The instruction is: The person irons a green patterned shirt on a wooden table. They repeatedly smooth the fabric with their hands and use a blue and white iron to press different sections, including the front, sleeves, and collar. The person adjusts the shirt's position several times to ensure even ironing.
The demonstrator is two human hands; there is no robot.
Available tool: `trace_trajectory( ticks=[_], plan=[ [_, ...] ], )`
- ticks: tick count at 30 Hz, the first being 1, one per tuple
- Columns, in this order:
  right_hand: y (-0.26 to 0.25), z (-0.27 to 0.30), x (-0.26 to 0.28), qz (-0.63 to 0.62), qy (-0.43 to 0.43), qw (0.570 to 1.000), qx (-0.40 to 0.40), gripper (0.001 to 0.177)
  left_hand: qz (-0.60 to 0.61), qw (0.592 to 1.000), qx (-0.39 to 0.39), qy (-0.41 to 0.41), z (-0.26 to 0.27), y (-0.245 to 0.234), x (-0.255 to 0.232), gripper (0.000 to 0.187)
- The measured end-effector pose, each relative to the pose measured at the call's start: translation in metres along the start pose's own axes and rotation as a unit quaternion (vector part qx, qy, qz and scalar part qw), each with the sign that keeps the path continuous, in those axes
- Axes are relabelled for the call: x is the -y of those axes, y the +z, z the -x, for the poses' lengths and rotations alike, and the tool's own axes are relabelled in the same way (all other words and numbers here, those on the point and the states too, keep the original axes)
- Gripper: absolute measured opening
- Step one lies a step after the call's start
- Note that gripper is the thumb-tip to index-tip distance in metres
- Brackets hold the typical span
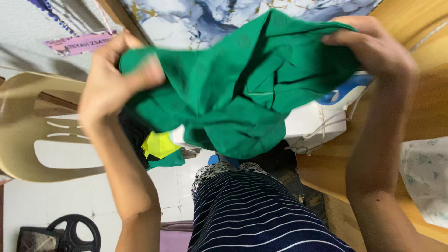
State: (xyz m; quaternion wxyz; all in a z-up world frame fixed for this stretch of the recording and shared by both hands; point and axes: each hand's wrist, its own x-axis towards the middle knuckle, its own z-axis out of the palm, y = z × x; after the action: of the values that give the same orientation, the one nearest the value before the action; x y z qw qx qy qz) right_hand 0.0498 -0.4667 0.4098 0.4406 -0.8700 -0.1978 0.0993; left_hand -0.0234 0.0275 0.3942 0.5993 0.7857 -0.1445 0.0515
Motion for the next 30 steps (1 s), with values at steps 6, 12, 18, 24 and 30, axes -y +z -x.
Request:
trace_trajectory(
  ticks=[6,12,18,24,30],
  plan=[
    [0.050,0.024,0.055,0.037,-0.095,0.950,0.295,0.021,-0.026,0.976,0.200,0.078,0.009,-0.039,-0.055,0.034],
    [0.008,-0.026,-0.012,0.150,0.011,0.985,0.082,0.027,-0.015,0.996,0.064,0.059,-0.047,0.002,0.018,0.021],
    [0.033,-0.062,-0.121,0.134,0.076,0.982,-0.110,0.033,-0.069,0.997,-0.022,0.027,-0.050,0.062,0.126,0.020],
    [0.073,-0.075,-0.189,0.105,0.002,0.973,-0.206,0.031,-0.055,0.993,-0.057,-0.085,-0.038,0.079,0.197,0.020],
    [0.102,-0.074,-0.180,0.249,0.046,0.873,-0.416,0.034,0.012,0.996,-0.061,-0.060,-0.039,0.078,0.229,0.022]
  ],
)
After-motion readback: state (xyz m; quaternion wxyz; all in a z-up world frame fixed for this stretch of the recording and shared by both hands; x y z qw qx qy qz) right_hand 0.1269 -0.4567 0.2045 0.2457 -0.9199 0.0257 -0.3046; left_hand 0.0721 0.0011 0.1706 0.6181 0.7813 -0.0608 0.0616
